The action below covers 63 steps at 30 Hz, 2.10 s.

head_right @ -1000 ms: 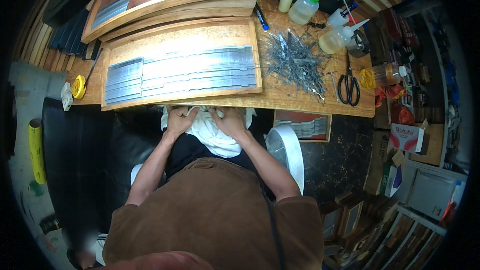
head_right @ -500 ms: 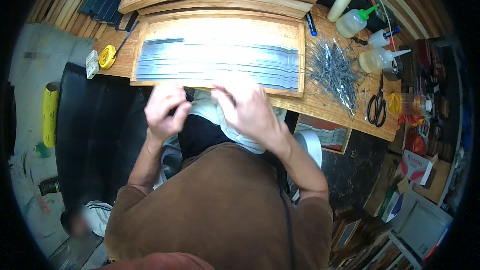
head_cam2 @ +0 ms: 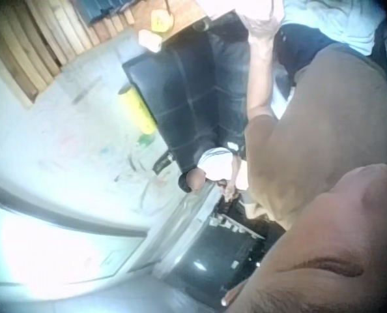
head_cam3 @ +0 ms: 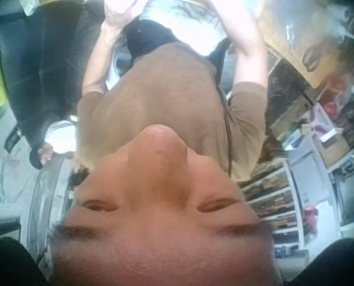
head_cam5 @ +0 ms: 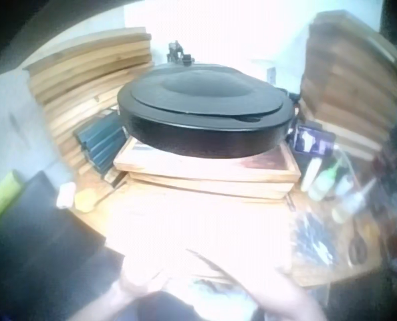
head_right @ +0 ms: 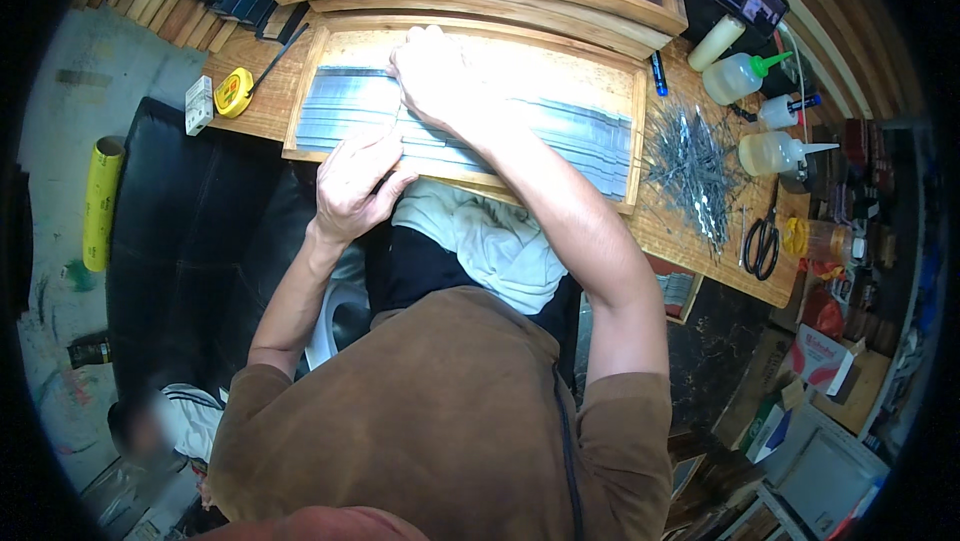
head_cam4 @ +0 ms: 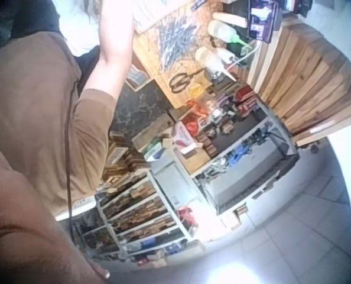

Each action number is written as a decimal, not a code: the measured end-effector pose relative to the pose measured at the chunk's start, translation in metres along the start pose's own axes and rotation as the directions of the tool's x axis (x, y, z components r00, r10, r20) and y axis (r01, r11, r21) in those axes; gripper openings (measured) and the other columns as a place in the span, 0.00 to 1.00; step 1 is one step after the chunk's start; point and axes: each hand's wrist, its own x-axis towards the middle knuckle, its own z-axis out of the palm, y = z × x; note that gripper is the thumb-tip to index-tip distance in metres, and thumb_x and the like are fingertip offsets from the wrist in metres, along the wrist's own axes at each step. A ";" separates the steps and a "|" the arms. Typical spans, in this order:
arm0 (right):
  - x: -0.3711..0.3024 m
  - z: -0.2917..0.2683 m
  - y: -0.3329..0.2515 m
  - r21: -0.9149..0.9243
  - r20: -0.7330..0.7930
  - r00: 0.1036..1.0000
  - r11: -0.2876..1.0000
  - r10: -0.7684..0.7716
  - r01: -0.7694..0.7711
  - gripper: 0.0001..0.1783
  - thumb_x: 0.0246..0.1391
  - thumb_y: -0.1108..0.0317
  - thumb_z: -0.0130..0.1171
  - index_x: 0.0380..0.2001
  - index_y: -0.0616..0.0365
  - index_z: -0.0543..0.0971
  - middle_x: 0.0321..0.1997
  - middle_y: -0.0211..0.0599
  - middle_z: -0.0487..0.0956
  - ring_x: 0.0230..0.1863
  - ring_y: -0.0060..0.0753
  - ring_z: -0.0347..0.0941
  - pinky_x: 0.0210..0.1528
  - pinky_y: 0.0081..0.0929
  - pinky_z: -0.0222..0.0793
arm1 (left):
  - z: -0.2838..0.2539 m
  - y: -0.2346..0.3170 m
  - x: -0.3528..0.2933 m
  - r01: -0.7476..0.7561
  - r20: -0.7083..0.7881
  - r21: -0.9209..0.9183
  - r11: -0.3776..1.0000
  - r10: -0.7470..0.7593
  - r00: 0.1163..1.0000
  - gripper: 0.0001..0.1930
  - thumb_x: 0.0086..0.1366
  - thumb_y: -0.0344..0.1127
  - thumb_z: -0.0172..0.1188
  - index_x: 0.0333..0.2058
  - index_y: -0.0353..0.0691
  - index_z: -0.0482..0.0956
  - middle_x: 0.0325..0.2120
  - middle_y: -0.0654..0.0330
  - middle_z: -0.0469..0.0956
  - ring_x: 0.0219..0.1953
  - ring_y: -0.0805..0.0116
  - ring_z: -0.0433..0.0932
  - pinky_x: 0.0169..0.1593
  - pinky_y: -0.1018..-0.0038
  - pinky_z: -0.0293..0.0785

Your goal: The person assembles small metal components by hand, repeatedly joining and separating pieces. They wipe the components with a white cloth and continue handling them throughout the clip.

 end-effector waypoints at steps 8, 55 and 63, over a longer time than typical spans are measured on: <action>0.038 -0.020 0.005 0.289 0.395 0.858 0.843 0.327 -0.454 0.15 0.64 0.57 0.69 0.34 0.59 0.88 0.29 0.41 0.86 0.31 0.33 0.81 0.39 0.40 0.77 | -0.006 0.004 0.001 0.092 -0.030 -0.140 0.986 -0.097 0.995 0.13 0.56 0.26 0.77 0.40 0.30 0.87 0.36 0.48 0.87 0.40 0.53 0.87 0.47 0.64 0.83; -0.299 -0.023 -0.095 0.865 0.144 0.713 0.263 0.687 -0.428 0.08 0.58 0.76 0.73 0.42 0.62 0.90 0.38 0.40 0.90 0.36 0.22 0.86 0.39 0.21 0.81 | 0.083 0.095 -0.002 0.962 0.974 -0.173 -0.213 -0.184 0.135 0.13 0.66 0.23 0.70 0.49 0.32 0.85 0.41 0.53 0.89 0.42 0.66 0.89 0.49 0.70 0.86; -0.301 -0.029 -0.092 0.812 0.099 0.729 0.369 0.677 -0.452 0.08 0.57 0.75 0.74 0.41 0.61 0.90 0.37 0.40 0.90 0.36 0.25 0.87 0.39 0.23 0.81 | 0.088 0.099 -0.013 0.961 0.968 -0.193 -0.196 -0.197 0.154 0.13 0.67 0.23 0.69 0.50 0.32 0.85 0.41 0.52 0.89 0.43 0.68 0.88 0.49 0.73 0.84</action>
